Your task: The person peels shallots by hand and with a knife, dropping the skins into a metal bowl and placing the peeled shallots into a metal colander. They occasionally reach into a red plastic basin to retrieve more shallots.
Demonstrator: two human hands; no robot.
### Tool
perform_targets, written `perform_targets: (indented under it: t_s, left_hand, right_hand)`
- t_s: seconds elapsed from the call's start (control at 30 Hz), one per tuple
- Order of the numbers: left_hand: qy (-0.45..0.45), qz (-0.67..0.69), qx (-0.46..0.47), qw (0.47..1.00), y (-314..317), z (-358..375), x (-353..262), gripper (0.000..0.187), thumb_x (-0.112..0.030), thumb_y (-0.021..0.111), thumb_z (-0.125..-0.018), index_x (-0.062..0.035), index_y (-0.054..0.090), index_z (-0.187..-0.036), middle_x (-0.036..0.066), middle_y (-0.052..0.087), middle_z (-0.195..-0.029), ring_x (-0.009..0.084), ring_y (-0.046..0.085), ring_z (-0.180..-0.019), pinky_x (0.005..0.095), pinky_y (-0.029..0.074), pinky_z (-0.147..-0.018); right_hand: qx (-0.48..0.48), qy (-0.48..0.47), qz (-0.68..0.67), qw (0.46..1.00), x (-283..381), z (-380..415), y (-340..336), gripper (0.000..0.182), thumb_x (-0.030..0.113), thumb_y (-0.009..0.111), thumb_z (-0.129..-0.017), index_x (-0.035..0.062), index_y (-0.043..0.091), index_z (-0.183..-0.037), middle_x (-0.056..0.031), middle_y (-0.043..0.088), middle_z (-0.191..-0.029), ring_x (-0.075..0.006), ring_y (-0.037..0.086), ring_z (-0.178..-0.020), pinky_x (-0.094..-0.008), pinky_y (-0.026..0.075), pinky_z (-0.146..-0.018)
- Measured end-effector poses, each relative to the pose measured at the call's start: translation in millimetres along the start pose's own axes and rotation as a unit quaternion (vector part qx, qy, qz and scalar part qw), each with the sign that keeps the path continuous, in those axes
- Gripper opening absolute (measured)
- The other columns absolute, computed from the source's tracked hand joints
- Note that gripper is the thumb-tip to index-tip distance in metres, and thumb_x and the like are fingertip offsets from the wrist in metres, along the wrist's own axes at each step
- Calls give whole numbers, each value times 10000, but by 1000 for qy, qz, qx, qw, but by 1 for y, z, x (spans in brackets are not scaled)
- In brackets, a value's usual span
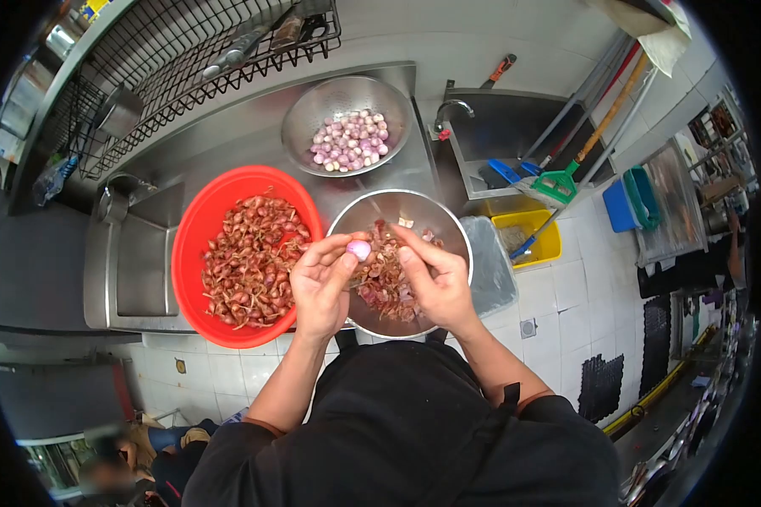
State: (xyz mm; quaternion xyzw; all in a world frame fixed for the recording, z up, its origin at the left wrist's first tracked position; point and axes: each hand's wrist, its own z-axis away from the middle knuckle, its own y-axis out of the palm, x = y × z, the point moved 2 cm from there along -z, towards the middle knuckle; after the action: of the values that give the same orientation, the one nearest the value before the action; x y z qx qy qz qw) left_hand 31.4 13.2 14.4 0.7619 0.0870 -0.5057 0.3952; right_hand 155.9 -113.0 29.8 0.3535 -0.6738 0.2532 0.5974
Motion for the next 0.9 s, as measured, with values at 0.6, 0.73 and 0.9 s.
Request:
perform_targets:
  t_s: [0.6,0.73,0.9]
  left_hand:
    - [-86,66,-69,992,24,12,46,254,24,585,-939,-9,587,-1191,114,655,-1103,216,643,-1038,345,515,-959]
    - [-99,65,-75,990,19,5,40,278,5,587,-945,-12,574,-1222,100,638,-1132,177,628,-1041,313,521,-972]
    - [-84,55,-43,994,-3,4,38,306,29,618,-922,-2,570,-1223,105,646,-1139,184,637,-1040,309,526,-939]
  right_hand:
    - [78,68,80,991,-31,5,-61,160,146,546,-980,-9,544,-939,-176,637,-745,-311,630,-641,-391,479,-622]
    - [63,55,63,994,-32,7,-46,195,134,609,-948,-4,476,-986,-142,610,-716,-276,646,-667,-368,486,-635]
    - [74,31,25,996,-7,12,-25,323,121,648,-920,-18,510,-1177,-119,605,-803,-192,625,-692,-346,478,-646]
